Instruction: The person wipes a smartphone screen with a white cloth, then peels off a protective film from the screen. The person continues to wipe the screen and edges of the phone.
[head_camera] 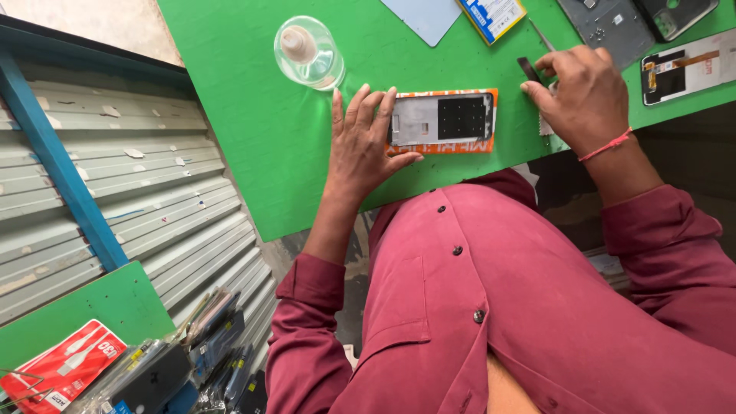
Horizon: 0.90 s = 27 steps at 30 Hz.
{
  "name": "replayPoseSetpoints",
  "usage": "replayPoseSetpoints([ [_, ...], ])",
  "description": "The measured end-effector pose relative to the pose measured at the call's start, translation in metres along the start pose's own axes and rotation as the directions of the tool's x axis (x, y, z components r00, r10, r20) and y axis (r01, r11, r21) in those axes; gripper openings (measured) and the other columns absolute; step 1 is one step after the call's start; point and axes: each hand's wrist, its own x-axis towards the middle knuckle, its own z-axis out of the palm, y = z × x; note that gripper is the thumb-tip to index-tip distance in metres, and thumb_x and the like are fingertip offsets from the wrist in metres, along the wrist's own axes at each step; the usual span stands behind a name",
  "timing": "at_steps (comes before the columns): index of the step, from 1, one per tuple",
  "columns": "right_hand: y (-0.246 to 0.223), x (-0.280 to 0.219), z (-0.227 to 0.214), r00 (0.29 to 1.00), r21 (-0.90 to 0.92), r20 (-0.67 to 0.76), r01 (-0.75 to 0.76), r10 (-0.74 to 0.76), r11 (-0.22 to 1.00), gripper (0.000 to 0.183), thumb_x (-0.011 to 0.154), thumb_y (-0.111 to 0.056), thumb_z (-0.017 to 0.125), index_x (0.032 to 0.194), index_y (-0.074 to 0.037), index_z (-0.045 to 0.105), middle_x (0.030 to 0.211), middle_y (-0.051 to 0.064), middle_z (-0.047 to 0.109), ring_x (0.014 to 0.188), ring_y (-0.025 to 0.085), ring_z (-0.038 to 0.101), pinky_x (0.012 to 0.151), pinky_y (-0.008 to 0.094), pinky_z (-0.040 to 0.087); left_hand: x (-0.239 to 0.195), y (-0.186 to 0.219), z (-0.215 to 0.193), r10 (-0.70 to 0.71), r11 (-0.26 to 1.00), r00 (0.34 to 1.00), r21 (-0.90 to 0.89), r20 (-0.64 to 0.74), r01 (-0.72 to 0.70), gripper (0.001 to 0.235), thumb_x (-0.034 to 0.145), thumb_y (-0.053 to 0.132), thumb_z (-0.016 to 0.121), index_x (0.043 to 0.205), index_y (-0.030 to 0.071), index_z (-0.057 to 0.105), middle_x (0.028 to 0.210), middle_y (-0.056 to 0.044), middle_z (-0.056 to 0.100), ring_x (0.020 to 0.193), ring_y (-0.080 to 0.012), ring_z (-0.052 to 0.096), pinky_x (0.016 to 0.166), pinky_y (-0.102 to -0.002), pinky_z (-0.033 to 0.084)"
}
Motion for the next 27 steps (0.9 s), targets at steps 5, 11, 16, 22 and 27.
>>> replayPoseSetpoints([
  [5, -0.002, 0.006, 0.001, 0.995, -0.026, 0.102, -0.018, 0.02, 1.0, 0.015, 0.099, -0.025, 0.079, 0.097, -0.01, 0.076, 0.099, 0.011, 0.071, 0.1, 0.034, 0.067, 0.083, 0.047, 0.054, -0.002, 0.021, 0.013, -0.093, 0.992, 0.992, 0.077, -0.087, 0.1, 0.111, 0.074, 0.076, 0.078, 0.151, 0.002, 0.046, 0.139, -0.012, 0.05, 0.141, -0.0319, 0.039, 0.128, -0.058, 0.013],
  [11, 0.005, 0.021, 0.002, 0.977, -0.066, 0.212, -0.012, 0.025, 0.998, 0.012, 0.093, -0.024, 0.076, 0.095, -0.012, 0.075, 0.097, 0.01, 0.07, 0.086, 0.034, 0.069, 0.076, 0.048, 0.055, 0.001, 0.045, 0.02, -0.199, 0.975, 0.966, 0.065, -0.164, 0.212, 0.11, 0.071, 0.077, 0.076, 0.149, 0.005, 0.046, 0.136, -0.01, 0.051, 0.139, -0.0303, 0.04, 0.125, -0.06, 0.015],
  [16, 0.006, 0.023, -0.004, 0.985, -0.055, 0.098, 0.15, -0.145, 0.987, 0.003, 0.099, -0.012, 0.071, 0.101, -0.01, 0.073, 0.094, 0.004, 0.073, 0.094, 0.029, 0.071, 0.079, 0.044, 0.056, -0.009, 0.03, 0.018, -0.141, 0.99, 0.977, -0.002, -0.158, 0.142, 0.1, 0.081, 0.068, 0.077, 0.152, 0.005, 0.043, 0.145, -0.009, 0.048, 0.143, -0.0299, 0.039, 0.126, -0.058, 0.016],
  [22, -0.019, 0.012, -0.034, 0.989, 0.105, -0.06, 0.14, -0.134, 0.985, 0.008, 0.105, -0.003, 0.078, 0.104, 0.003, 0.073, 0.096, 0.019, 0.07, 0.081, 0.029, 0.068, 0.071, 0.04, 0.053, -0.024, 0.025, -0.001, -0.115, 0.967, 0.965, -0.247, -0.237, 0.055, 0.067, 0.1, 0.046, 0.071, 0.152, 0.011, 0.047, 0.149, -0.009, 0.056, 0.14, -0.0272, 0.053, 0.124, -0.047, 0.037],
  [27, -0.073, -0.024, -0.02, 0.949, 0.498, 0.168, 0.151, -0.266, 0.854, 0.016, 0.108, -0.015, 0.074, 0.106, 0.0, 0.07, 0.095, 0.012, 0.071, 0.083, 0.022, 0.069, 0.076, 0.033, 0.053, -0.03, 0.063, -0.005, -0.141, 0.799, 0.975, -0.601, -0.173, 0.009, 0.035, 0.104, 0.037, 0.065, 0.127, 0.011, 0.066, 0.11, -0.005, 0.074, 0.105, -0.0223, 0.073, 0.096, -0.039, 0.058],
])
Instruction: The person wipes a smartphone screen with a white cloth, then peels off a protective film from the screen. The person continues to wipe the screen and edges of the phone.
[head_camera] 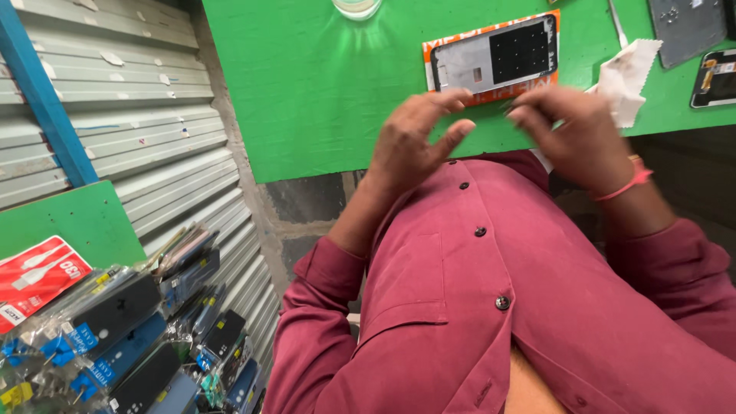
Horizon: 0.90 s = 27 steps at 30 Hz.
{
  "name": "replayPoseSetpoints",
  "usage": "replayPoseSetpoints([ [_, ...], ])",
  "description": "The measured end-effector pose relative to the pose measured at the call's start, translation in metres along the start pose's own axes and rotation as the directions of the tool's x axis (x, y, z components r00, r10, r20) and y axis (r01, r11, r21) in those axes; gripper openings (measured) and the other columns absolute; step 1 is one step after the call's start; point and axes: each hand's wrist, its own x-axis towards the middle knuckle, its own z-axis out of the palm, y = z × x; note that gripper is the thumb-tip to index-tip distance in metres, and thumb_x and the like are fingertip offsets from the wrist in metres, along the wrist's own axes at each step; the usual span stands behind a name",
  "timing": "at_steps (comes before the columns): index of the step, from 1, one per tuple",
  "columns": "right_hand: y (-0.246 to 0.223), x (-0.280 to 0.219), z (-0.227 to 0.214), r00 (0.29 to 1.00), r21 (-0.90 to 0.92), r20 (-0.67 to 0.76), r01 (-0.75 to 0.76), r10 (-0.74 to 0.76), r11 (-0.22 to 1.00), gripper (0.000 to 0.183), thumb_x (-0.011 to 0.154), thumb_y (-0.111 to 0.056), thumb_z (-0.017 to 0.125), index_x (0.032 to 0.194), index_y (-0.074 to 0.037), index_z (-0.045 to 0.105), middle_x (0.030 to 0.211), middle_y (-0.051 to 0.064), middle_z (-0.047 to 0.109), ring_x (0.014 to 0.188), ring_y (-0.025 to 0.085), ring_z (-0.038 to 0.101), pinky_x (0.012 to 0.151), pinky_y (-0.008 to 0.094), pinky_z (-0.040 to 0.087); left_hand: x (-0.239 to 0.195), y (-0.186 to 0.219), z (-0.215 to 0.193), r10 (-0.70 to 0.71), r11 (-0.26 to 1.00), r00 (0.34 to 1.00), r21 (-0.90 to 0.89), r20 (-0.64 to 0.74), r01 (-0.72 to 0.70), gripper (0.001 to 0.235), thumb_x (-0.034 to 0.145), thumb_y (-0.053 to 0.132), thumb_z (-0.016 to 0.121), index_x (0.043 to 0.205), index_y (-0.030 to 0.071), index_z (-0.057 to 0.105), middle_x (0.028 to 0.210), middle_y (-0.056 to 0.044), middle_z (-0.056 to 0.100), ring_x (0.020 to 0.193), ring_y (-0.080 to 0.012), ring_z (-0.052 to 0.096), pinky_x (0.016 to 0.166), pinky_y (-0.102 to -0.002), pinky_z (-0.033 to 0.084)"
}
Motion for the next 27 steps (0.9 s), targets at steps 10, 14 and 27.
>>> replayPoseSetpoints([
  [10, -0.024, 0.012, 0.025, 0.993, 0.099, 0.114, 0.017, -0.029, 0.995, 0.015, 0.099, -0.015, 0.077, 0.107, -0.003, 0.074, 0.089, 0.011, 0.07, 0.075, 0.023, 0.067, 0.067, 0.034, 0.052, -0.017, -0.001, 0.007, -0.039, 0.998, 0.997, 0.041, -0.072, 0.042, 0.019, 0.103, 0.025, 0.067, 0.097, 0.007, 0.066, 0.09, -0.007, 0.07, 0.085, -0.0271, 0.069, 0.079, -0.04, 0.055],
  [14, -0.019, 0.018, 0.018, 0.996, 0.215, 0.008, -0.094, 0.094, 0.972, 0.012, 0.109, -0.014, 0.074, 0.113, -0.003, 0.071, 0.093, 0.008, 0.07, 0.079, 0.018, 0.067, 0.07, 0.03, 0.053, -0.023, -0.018, -0.005, -0.143, 0.975, 0.977, 0.15, -0.156, 0.166, 0.021, 0.106, 0.028, 0.064, 0.099, 0.008, 0.067, 0.091, -0.007, 0.071, 0.087, -0.0276, 0.07, 0.084, -0.042, 0.056],
  [27, 0.014, 0.062, 0.015, 0.946, -0.151, -0.196, 0.231, -0.258, 0.961, 0.004, 0.111, 0.004, 0.065, 0.11, 0.001, 0.067, 0.108, 0.012, 0.071, 0.101, 0.032, 0.068, 0.093, 0.042, 0.049, 0.027, -0.068, -0.013, 0.068, 0.89, 0.971, 0.425, 0.228, -0.162, 0.112, 0.09, 0.057, 0.087, 0.165, 0.007, 0.021, 0.171, -0.004, 0.029, 0.16, -0.0294, 0.027, 0.137, -0.052, 0.014],
])
